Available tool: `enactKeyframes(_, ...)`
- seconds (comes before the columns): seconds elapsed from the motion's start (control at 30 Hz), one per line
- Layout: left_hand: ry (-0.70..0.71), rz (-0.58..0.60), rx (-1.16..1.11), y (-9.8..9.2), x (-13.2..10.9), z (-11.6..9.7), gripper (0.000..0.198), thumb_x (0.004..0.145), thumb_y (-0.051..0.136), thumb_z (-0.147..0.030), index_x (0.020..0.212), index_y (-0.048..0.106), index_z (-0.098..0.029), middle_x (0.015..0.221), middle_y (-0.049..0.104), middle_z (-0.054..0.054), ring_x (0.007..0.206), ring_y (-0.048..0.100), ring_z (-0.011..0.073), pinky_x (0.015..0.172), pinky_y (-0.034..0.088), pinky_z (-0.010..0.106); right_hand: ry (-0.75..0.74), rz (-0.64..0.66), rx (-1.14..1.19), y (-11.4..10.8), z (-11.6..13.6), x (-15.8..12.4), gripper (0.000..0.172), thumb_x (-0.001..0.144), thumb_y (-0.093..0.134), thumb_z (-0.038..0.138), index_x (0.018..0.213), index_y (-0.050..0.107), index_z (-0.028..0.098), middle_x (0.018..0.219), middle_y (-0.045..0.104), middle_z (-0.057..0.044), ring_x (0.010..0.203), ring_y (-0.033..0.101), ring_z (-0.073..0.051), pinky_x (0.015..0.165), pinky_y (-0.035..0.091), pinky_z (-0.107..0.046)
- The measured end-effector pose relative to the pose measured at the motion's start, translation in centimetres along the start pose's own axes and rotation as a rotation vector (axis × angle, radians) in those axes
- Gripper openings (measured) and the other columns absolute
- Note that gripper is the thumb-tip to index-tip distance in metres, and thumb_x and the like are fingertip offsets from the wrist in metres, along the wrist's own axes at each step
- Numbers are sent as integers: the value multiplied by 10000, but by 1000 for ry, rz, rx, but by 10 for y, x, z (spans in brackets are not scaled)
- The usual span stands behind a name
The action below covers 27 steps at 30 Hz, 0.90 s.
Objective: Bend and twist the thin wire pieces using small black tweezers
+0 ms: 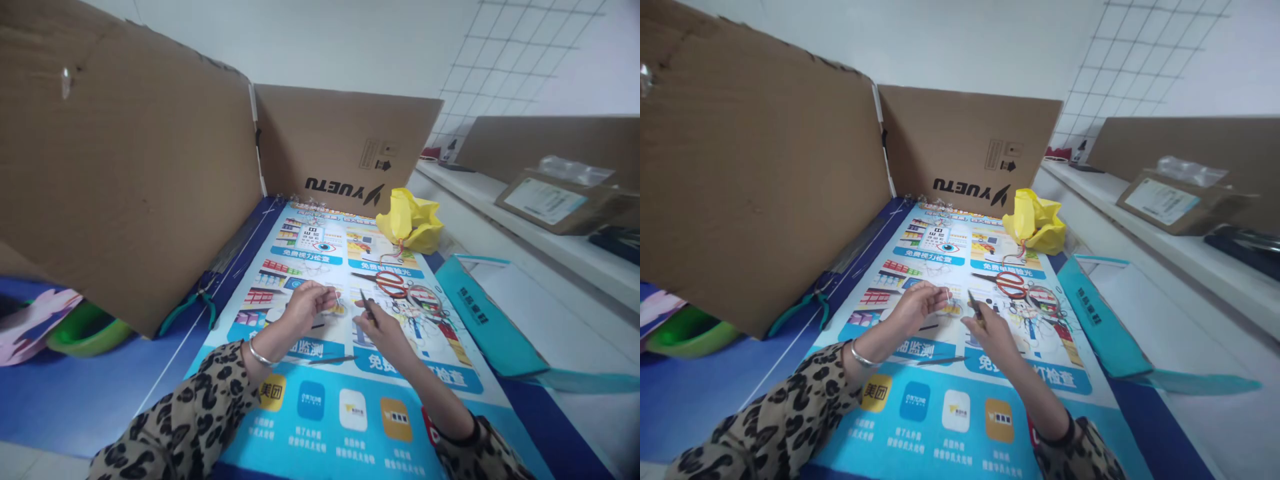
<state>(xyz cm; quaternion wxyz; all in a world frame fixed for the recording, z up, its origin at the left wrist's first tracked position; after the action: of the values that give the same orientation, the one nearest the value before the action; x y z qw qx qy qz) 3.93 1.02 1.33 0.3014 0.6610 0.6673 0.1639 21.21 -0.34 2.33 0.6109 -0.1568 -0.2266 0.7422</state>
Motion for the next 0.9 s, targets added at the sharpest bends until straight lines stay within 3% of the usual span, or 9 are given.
enactKeyframes(0.13, -29, 34, 33, 5, -14, 9, 184, 661, 645, -162, 631, 464, -147, 801, 681, 108, 763, 674, 210, 672, 523, 290, -377, -154, -642, 2, 22, -18, 397, 800, 498, 504, 1036, 629, 213, 918, 619, -103, 913, 513, -246, 843, 362, -362)
enactKeyframes(0.4, -19, 16, 105, 7, -23, 13, 146, 703, 601, -138, 664, 460, -133, 812, 668, 99, 728, 679, 190, 626, 527, 252, -757, -542, -982, -22, 56, -39, 267, 787, 580, 389, 971, 655, 211, 802, 610, -62, 757, 466, -189, 703, 321, -333)
enactKeyframes(0.63, -28, 6, 124, 2, -20, 15, 130, 733, 579, -153, 687, 458, -137, 828, 671, 106, 784, 679, 208, 631, 529, 246, -846, -530, -1126, -19, 58, -41, 258, 773, 607, 355, 995, 645, 231, 760, 611, -39, 734, 440, -183, 690, 288, -346)
enactKeyframes(0.9, -41, 8, 150, 1, -19, 18, 145, 726, 586, -138, 670, 453, -136, 825, 674, 107, 736, 682, 188, 619, 527, 239, -903, -516, -1135, -11, 60, -45, 207, 767, 621, 314, 962, 638, 247, 767, 619, -30, 745, 447, -173, 699, 281, -342)
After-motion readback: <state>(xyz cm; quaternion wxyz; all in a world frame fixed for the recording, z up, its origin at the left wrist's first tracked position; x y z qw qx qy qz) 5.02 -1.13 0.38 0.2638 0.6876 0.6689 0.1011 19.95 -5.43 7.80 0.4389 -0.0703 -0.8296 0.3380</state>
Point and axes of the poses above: each hand's wrist, its own x-axis towards the middle knuckle, its own y-axis out of the palm, z = x × y, the point moved 8 cm from there along x, towards the middle knuckle
